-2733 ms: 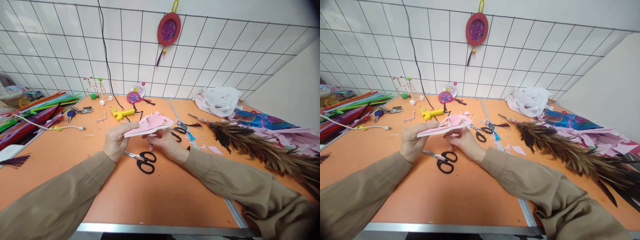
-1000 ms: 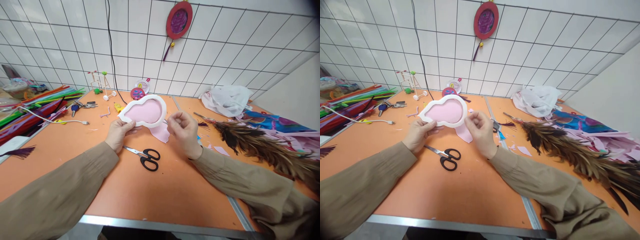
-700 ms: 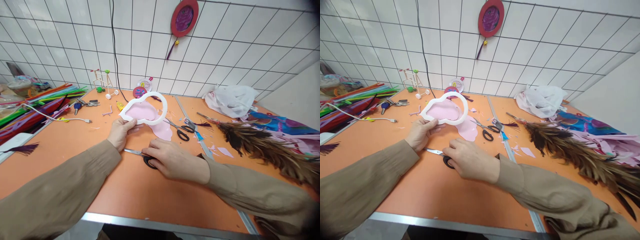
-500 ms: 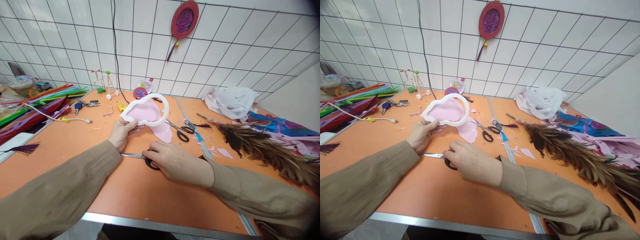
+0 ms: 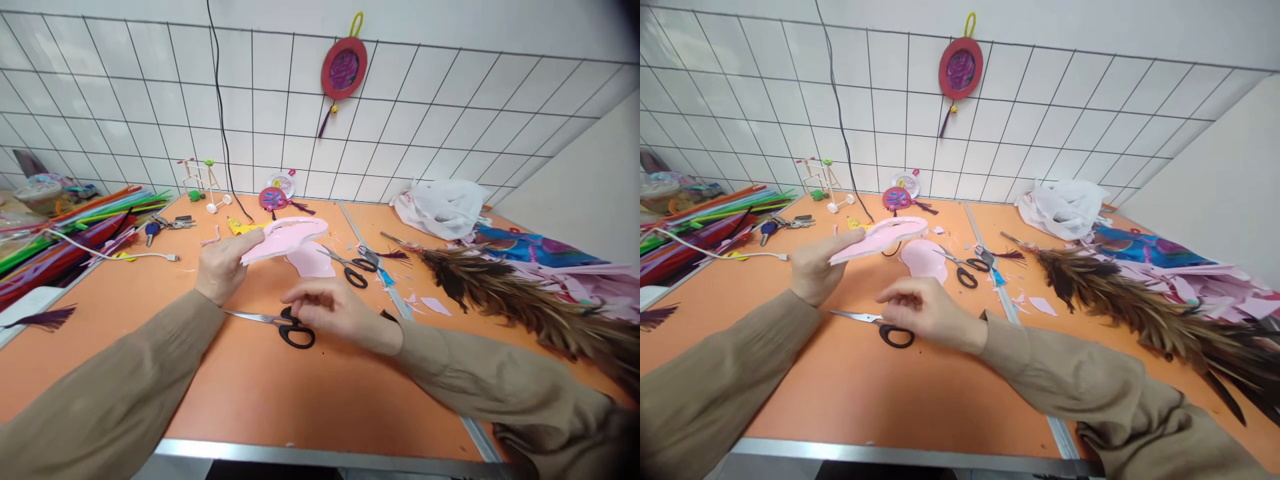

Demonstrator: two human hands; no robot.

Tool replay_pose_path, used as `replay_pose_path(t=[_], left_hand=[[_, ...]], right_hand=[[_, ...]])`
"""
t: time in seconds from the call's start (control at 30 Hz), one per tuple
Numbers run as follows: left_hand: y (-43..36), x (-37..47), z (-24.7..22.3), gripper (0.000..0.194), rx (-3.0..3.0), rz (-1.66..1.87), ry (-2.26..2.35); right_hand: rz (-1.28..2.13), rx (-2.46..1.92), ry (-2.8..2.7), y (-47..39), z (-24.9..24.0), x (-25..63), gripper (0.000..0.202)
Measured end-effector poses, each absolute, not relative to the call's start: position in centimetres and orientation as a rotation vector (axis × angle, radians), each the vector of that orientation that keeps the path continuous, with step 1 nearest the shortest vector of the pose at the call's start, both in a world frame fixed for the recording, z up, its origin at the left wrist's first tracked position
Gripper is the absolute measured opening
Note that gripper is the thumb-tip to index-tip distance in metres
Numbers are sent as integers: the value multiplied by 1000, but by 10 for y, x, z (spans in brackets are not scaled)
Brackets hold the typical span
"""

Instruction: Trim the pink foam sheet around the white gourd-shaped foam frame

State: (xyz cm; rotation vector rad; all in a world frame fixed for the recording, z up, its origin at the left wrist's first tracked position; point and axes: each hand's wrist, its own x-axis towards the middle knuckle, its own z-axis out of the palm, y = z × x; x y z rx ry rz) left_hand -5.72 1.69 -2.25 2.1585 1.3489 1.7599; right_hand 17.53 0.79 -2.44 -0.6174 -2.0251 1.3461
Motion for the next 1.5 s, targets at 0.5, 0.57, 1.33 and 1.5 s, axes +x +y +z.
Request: replay_pose_path(t=[0.5, 0.57, 1.33, 1.5], left_hand=[[0, -59, -2, 18, 2410, 1314, 1282], [1, -59, -2, 18, 2410, 1307, 1276], [22, -50, -21, 70, 1107, 1226, 1091], [11, -34, -24, 60, 1028, 1082, 928]], right_hand=[[1720, -786, -1189, 19, -14, 166, 49], [1709, -767, -1212, 19, -16, 166, 45], [1331, -714, -1496, 41, -29, 174, 53], [1308, -732, -1522, 43, -28, 174, 56]])
